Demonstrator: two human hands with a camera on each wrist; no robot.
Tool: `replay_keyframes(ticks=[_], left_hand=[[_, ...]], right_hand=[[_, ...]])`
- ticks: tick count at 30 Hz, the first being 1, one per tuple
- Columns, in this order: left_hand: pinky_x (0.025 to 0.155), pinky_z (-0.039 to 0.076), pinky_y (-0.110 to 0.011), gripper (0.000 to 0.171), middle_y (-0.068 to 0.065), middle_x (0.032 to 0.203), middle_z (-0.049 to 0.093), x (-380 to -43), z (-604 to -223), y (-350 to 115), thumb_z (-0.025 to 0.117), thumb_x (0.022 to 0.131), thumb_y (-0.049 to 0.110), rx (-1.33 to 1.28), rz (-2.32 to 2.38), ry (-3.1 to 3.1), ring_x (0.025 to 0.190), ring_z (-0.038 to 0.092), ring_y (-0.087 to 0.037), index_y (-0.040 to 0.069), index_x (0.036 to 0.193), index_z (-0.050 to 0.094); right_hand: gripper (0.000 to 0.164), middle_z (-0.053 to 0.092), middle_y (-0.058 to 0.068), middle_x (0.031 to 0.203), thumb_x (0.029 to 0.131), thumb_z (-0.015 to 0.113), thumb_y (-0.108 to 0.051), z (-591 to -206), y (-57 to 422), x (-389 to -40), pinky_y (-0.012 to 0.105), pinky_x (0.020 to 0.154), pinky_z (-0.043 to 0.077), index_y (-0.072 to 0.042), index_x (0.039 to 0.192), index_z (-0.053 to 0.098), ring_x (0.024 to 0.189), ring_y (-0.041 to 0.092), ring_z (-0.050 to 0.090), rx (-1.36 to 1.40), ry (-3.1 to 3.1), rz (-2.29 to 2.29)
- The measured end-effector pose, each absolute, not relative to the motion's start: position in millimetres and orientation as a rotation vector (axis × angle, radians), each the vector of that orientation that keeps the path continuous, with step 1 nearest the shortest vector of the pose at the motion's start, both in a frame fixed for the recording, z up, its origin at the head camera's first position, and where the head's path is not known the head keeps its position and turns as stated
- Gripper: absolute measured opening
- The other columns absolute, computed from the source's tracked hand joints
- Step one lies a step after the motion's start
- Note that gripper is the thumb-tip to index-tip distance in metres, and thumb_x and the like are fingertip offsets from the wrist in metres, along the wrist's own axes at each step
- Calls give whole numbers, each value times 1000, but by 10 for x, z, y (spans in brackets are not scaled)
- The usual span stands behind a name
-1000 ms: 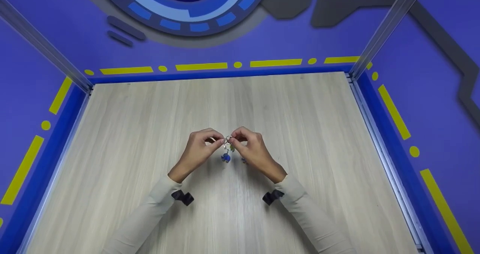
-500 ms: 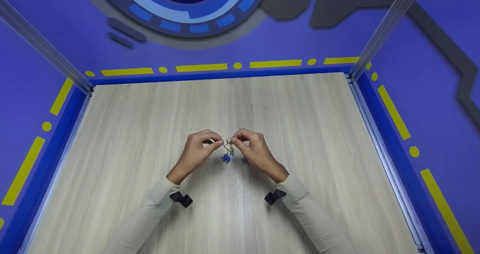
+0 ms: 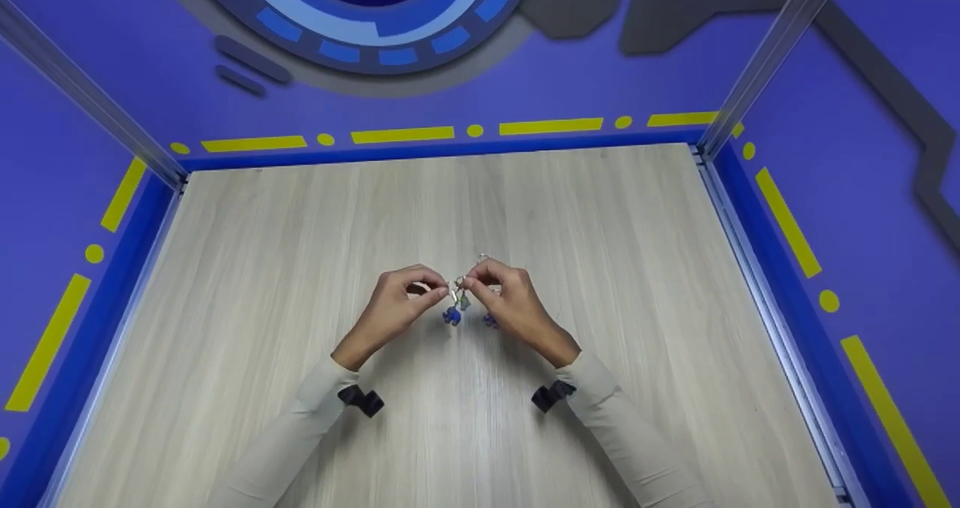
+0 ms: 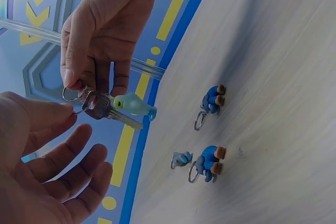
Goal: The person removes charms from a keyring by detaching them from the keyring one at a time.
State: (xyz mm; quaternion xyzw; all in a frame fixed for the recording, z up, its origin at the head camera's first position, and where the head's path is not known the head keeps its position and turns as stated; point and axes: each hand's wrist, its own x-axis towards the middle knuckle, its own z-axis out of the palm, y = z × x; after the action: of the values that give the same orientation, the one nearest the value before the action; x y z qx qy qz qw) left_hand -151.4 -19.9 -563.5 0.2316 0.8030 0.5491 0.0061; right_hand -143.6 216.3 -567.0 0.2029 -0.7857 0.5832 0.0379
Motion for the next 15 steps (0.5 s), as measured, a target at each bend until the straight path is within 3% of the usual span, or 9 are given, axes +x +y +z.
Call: replay_keyframes(ticks=[15], left_hand=[[83,64,-42,6,-2,97,80,-1510,-5614,-185,78,102,6,762,1706,2516,87,73,-15,5,103,84]], right_hand=[[7,80,2,104,108,72,-9,-5644,2150,-1413,29,91,58,-7,108,78,97,21,74,741,-2510,1695]])
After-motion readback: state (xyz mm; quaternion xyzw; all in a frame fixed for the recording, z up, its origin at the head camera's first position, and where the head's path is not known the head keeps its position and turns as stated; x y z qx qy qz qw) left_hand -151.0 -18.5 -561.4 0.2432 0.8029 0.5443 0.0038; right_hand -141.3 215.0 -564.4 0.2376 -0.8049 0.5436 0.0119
